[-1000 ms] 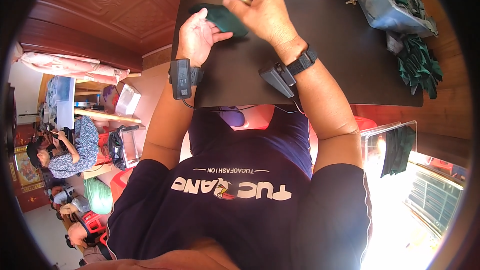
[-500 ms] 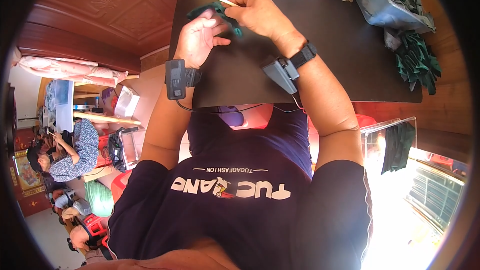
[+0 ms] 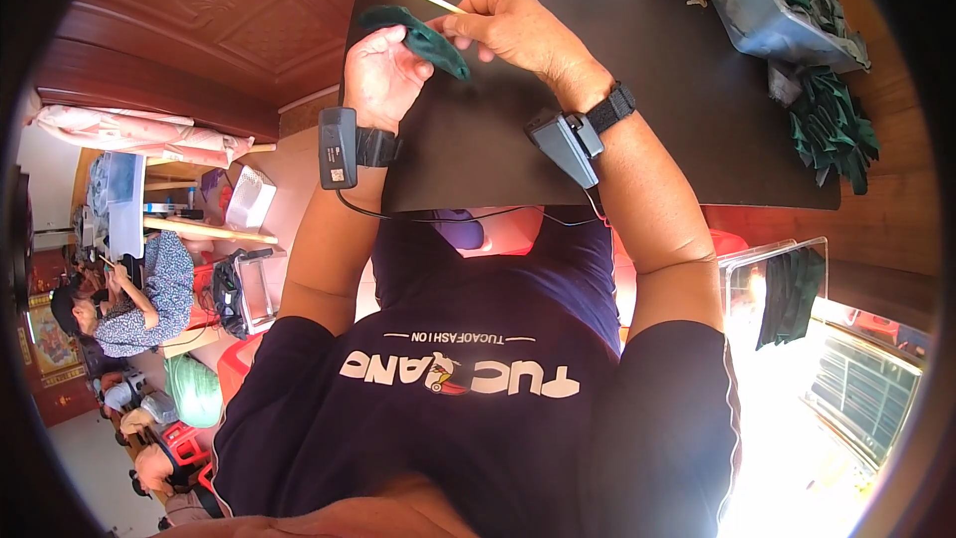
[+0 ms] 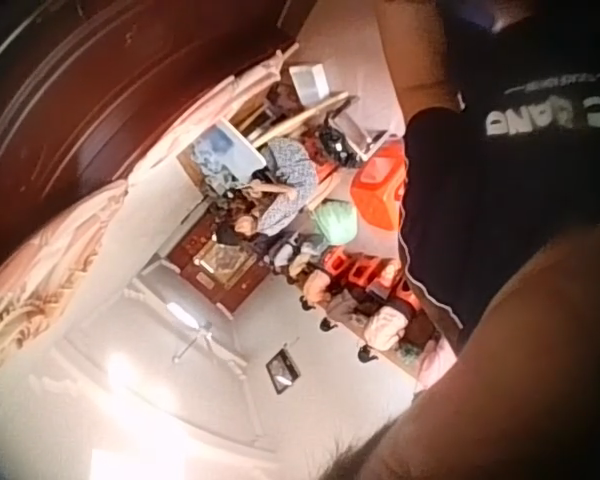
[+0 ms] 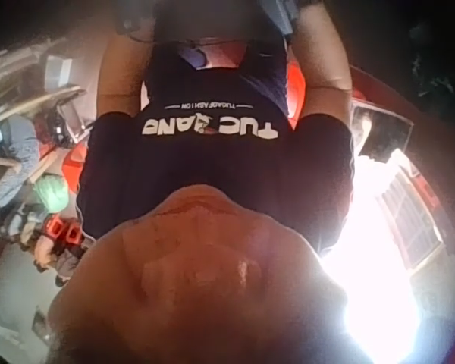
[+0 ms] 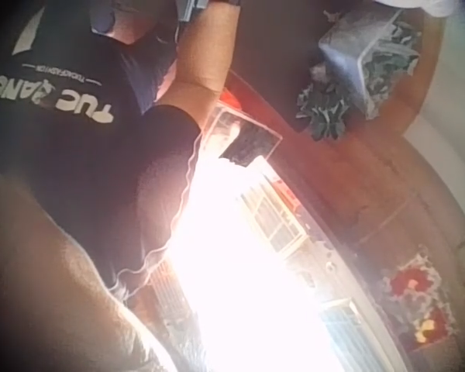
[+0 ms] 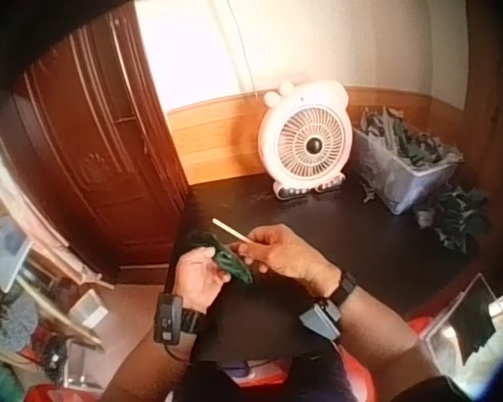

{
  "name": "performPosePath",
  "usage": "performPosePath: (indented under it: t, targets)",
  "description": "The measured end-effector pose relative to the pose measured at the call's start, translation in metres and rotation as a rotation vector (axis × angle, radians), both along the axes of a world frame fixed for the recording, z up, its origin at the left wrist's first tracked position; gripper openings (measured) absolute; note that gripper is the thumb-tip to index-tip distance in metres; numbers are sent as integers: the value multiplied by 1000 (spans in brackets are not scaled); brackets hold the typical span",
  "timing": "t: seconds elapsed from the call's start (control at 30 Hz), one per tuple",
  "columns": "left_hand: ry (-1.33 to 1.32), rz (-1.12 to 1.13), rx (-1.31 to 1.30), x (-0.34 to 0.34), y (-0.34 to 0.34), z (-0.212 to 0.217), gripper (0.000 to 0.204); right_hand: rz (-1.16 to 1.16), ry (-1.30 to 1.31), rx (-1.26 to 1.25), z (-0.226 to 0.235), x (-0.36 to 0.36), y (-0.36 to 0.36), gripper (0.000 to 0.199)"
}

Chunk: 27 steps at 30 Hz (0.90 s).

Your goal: Turning a small green fabric tube inside out using a wooden stick.

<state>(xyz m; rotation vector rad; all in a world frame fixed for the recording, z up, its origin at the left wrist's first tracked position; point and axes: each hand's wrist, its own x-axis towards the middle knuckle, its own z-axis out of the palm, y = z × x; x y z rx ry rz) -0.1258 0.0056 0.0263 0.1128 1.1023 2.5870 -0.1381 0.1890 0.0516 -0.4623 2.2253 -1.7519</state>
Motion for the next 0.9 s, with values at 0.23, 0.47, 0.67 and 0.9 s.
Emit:
performPosePath:
  t: [0.23, 0.47, 0.67, 0.9]
  targets:
    - [125, 167, -259, 5, 10, -7, 24, -97, 282, 111, -4, 7, -7, 25]
    - [106, 178, -305, 4, 5, -4, 26, -114, 99, 69, -4, -6, 2, 21]
    - [167, 163, -371, 6, 17, -6, 27, -75, 302, 40, -7, 4, -7, 22]
    - [186, 125, -444, 16, 10, 6, 24, -111, 105, -18, -11, 0, -3, 21]
